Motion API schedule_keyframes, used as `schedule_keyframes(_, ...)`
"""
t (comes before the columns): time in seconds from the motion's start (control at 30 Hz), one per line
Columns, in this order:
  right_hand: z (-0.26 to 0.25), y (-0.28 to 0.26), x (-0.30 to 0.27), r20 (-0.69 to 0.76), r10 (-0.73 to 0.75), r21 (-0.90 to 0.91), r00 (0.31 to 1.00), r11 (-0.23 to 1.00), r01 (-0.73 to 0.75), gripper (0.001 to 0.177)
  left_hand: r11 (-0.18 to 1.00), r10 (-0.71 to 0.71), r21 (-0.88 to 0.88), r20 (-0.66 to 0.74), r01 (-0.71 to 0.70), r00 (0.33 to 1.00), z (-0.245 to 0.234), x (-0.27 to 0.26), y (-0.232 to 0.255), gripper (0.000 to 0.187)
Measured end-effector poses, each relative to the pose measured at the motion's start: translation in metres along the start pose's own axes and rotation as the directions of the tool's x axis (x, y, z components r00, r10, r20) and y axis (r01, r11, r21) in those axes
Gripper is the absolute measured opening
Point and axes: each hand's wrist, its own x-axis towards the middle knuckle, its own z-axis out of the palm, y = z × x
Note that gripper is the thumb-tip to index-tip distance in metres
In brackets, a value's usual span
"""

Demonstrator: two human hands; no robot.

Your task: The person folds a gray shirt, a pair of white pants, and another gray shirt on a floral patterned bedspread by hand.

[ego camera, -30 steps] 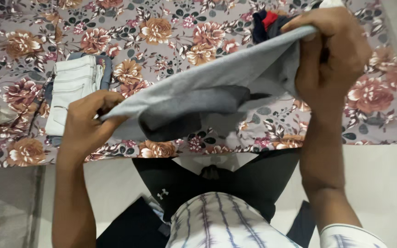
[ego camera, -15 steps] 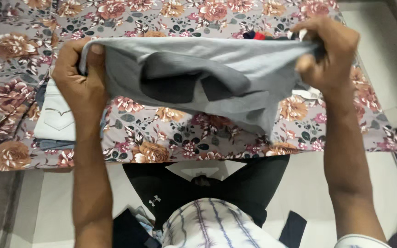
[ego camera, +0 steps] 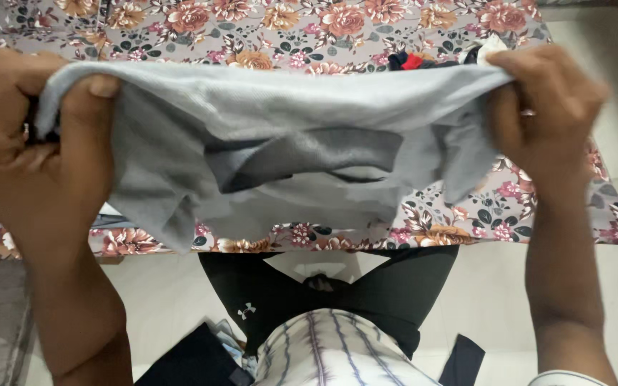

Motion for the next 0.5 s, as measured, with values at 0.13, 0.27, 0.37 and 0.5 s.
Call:
schedule_keyframes(0.13, 0.039, -0.008, -0.009, -0.062, 0.129, 0.33, 0.99, 0.938, -0.102, 0.01, 0.994, -0.098, -0.041, 0.048, 0.1, 0.994, -0.011, -0.002, 0.015, 0.014)
schedule_keyframes(0.27, 0.059, -0.013, -0.029, 0.009, 0.465, 0.65, 0.885, 0.67, -0.359, 0.006, 0.987, -0.16, 0.025, 0.064, 0.159, 0.985, -0.021, -0.004, 0.019, 0.014)
schedule_keyframes(0.37, 0.058, -0.024, -0.03, -0.055, 0.516, 0.694, 0.855, 0.635, -0.339, 0.012, 0.981, -0.142, 0.144, 0.085, 0.129, 0.986, -0.027, -0.001, 0.015, 0.017)
schedule_keyframes(0.5, 0.052, -0.034, -0.028, -0.143, 0.571, 0.5, 0.809, 0.747, -0.439, 0.019, 0.971, -0.226, 0.097, 0.055, 0.22, 0.972, -0.024, -0.002, 0.002, 0.02)
